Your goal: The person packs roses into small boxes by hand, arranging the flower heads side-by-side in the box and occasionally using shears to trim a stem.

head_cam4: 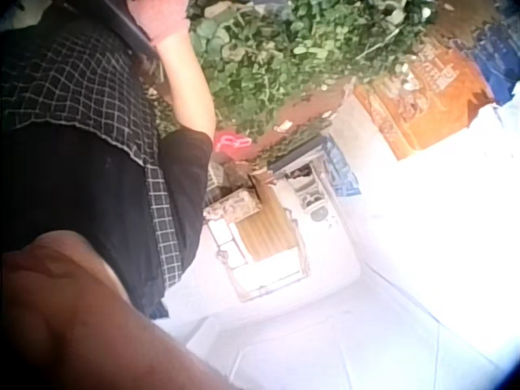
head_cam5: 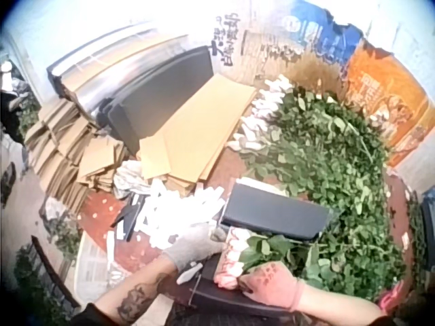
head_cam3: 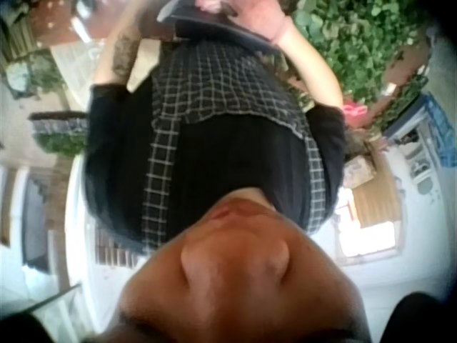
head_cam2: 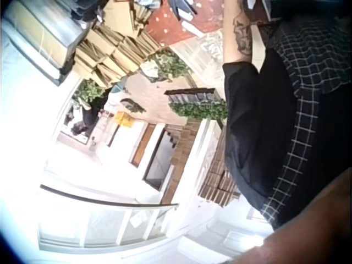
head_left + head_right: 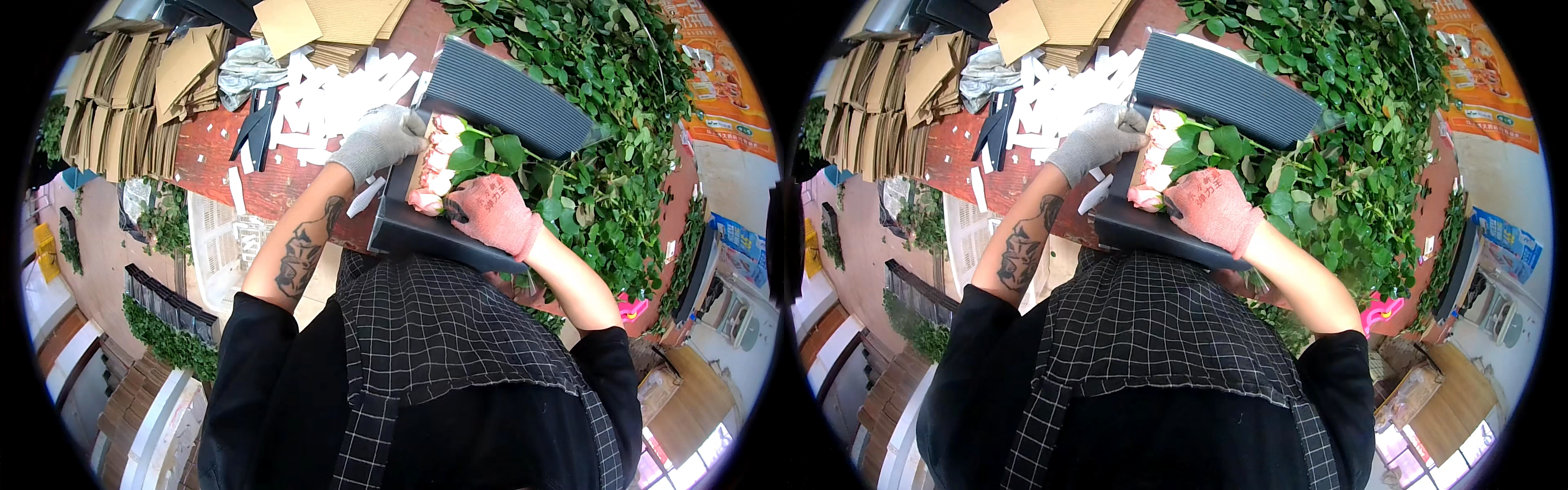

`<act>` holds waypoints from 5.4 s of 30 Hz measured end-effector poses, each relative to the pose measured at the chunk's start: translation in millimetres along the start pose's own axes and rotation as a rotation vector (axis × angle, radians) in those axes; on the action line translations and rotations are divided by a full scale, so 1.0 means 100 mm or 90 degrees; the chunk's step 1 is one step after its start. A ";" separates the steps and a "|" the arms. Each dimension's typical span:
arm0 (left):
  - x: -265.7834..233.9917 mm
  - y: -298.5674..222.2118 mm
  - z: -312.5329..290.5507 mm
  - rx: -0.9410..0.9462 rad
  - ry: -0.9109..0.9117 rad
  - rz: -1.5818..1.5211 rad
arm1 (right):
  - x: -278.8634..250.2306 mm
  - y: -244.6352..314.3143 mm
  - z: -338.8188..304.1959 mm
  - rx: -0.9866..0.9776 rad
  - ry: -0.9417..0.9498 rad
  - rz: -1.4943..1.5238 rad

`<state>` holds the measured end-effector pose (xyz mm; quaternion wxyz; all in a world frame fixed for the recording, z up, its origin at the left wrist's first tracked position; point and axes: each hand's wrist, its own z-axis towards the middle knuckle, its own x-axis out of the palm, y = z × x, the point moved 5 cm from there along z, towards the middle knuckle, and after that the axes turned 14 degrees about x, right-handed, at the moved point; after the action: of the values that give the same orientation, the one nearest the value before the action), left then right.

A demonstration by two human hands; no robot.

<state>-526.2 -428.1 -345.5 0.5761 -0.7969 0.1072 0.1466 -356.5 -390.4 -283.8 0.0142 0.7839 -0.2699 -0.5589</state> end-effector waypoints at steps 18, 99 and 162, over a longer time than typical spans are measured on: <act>-0.05 -0.90 -1.00 0.310 -0.001 0.272 | -0.04 0.02 -0.01 0.033 0.048 -0.031; 0.43 -0.93 -0.86 0.210 0.158 0.378 | -0.05 -0.12 0.03 0.086 -0.152 -0.163; 0.58 -0.83 -1.08 0.241 0.117 0.403 | 0.33 -0.26 -0.14 -0.048 -0.209 -0.145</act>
<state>-432.0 -505.0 -261.3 0.6274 -0.6134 0.4247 0.2228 -326.4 -386.2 -315.7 -0.0640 0.7067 -0.1573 -0.6868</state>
